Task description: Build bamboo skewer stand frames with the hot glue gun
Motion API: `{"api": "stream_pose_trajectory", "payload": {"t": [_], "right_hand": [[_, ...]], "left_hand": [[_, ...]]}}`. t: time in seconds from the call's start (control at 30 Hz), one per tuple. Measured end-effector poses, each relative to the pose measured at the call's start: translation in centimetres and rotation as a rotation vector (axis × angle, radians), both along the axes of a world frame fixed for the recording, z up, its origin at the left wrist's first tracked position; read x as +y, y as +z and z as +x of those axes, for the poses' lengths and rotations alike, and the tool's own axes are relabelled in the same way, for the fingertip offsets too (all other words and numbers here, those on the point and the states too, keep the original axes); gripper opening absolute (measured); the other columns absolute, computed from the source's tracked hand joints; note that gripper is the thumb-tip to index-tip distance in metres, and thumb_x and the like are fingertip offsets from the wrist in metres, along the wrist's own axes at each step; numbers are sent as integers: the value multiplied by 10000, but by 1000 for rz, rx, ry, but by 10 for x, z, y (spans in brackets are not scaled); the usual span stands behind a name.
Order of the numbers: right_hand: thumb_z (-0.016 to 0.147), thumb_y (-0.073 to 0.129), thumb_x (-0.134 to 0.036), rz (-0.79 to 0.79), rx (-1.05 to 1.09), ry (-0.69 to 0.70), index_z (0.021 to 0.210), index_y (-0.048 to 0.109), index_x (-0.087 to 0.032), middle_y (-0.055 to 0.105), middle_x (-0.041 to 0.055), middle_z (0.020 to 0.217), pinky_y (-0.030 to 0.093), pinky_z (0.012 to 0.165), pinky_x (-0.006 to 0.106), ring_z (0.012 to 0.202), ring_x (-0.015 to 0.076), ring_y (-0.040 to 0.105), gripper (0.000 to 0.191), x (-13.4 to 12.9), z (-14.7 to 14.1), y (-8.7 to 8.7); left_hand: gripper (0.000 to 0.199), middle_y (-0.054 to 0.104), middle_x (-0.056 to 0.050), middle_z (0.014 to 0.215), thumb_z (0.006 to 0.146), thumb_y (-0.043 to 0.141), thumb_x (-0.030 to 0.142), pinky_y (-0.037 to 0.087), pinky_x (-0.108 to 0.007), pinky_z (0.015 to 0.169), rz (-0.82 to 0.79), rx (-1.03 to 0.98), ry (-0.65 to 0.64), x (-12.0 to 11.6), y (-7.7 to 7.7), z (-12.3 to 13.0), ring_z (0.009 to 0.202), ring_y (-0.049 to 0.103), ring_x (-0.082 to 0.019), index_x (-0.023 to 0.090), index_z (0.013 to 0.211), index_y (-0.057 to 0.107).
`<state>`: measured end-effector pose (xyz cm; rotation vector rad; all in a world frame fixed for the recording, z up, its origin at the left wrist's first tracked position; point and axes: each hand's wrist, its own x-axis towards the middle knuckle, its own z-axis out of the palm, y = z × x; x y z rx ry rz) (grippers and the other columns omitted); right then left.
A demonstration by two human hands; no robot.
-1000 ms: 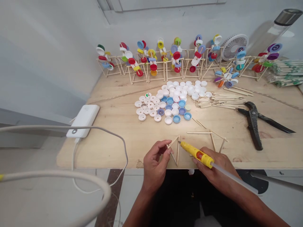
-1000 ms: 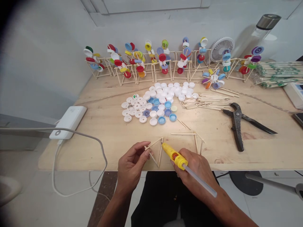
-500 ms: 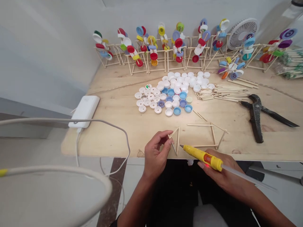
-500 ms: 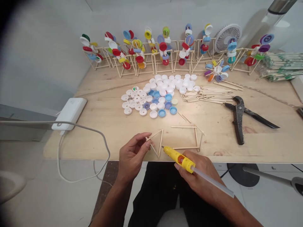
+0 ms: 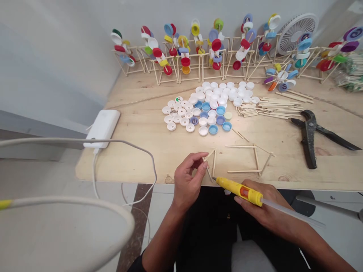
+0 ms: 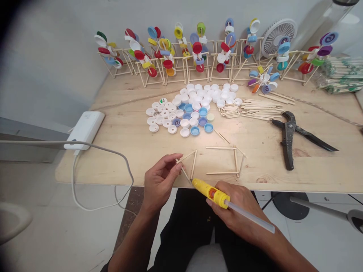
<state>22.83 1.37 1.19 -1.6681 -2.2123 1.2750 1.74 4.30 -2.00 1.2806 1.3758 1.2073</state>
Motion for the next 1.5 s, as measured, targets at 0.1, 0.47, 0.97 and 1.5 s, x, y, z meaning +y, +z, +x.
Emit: {"api": "stream_pose_trajectory", "payload": {"t": [0.1,0.47,0.97,1.5], "right_hand": [[883,474,-368,-6,-14,-2,721,492,-210,587,-19,670,355,519,238,566,112,528,227,1,0,1],[879,477,-357,28,-26,8,731,508,-208,595,-13,668,349,512,242,557,115,524,212,0,2,1],[878,478,-372,26,-48,21,711,473,-211,579,-23,655,339,503,234,549,108,514,231,0,3,-1],[895,456,-397,19,-34,18,723,467,-212,576,-17,667,345,522,242,561,112,512,253,-2,4,1]], "left_hand": [[215,621,-25,838,819,600,222,473,-245,692,7,3,-4,0,0,0,765,584,-132,193,1026,649],[209,597,-22,817,824,595,233,476,-249,691,12,14,-9,1,1,0,748,572,-130,191,1021,648],[211,593,-15,819,823,594,218,473,-243,697,22,14,-9,0,0,0,744,564,-122,201,1027,647],[215,600,-18,809,821,594,232,478,-243,683,17,21,-8,-1,0,1,744,577,-129,198,1025,652]]}}
